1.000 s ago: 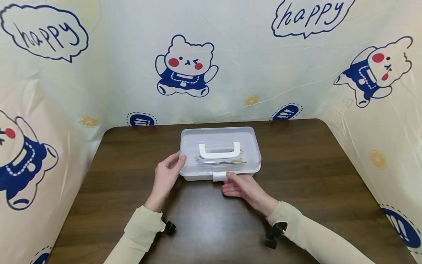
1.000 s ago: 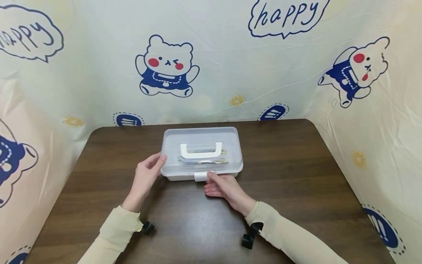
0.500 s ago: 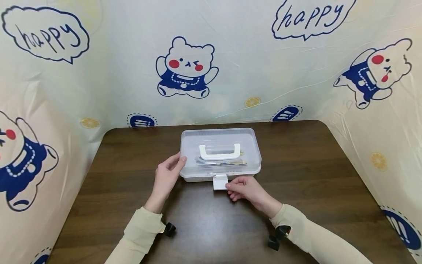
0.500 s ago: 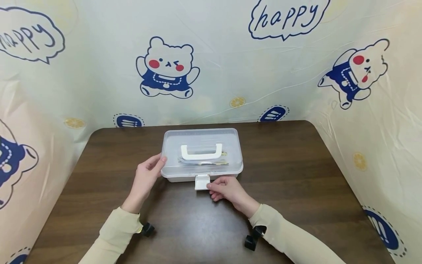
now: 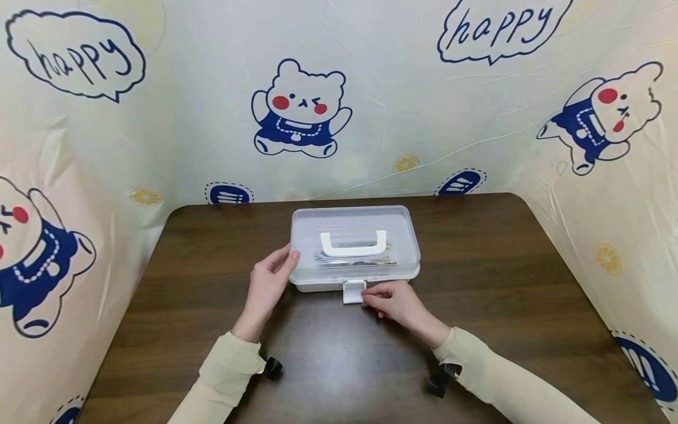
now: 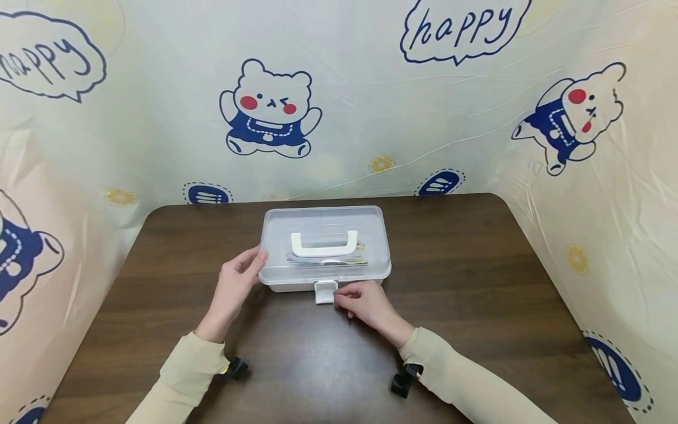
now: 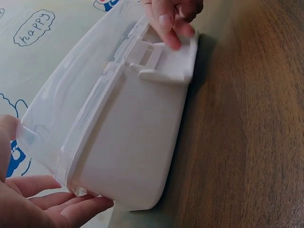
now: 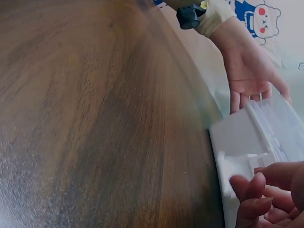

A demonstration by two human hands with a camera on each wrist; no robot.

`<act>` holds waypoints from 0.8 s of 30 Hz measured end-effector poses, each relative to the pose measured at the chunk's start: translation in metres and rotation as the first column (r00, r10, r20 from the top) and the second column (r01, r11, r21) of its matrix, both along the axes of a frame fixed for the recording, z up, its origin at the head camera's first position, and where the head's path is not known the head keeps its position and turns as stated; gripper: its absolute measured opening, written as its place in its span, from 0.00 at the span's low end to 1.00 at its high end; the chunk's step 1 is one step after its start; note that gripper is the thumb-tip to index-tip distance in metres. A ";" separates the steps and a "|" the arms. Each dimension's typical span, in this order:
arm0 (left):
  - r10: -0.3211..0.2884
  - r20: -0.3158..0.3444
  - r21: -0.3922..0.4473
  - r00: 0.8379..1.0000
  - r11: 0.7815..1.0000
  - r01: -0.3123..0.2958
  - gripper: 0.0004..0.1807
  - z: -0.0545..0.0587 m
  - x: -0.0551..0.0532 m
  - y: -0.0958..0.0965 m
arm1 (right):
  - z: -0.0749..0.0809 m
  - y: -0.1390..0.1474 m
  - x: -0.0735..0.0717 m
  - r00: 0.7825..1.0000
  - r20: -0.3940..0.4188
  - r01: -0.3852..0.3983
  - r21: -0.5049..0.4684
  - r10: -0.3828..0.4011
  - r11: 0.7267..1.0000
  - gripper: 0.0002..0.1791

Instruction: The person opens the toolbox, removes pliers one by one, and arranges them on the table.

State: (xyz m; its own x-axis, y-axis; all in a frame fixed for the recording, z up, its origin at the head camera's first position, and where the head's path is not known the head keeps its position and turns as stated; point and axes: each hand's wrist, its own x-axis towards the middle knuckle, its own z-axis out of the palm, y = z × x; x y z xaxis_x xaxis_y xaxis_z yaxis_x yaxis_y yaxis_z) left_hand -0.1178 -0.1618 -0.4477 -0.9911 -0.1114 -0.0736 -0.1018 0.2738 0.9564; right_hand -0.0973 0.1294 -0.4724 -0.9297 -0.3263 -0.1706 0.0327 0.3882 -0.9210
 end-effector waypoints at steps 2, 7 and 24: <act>-0.004 0.005 0.004 1.000 1.000 0.004 0.32 0.000 0.000 0.000 | 0.000 0.001 0.000 1.000 -0.004 -0.011 0.001 0.011 1.000 0.11; -0.010 0.022 0.005 1.000 1.000 0.010 0.33 0.001 0.000 -0.001 | 0.002 0.003 0.000 0.999 0.011 -0.039 -0.041 0.040 0.998 0.14; -0.147 -0.024 -0.008 0.989 0.989 0.147 0.35 -0.006 0.009 -0.016 | 0.039 0.080 0.002 0.979 -0.181 -0.034 0.318 0.095 0.948 0.12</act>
State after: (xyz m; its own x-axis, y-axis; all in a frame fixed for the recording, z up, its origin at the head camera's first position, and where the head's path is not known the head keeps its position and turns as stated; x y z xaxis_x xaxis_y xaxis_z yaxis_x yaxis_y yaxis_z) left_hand -0.1089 -0.1779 -0.4533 -0.9981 0.0356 -0.0494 -0.0369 0.2896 0.9564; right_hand -0.0950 0.2094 -0.4337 -0.9335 -0.3459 -0.0945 -0.1666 0.6518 -0.7399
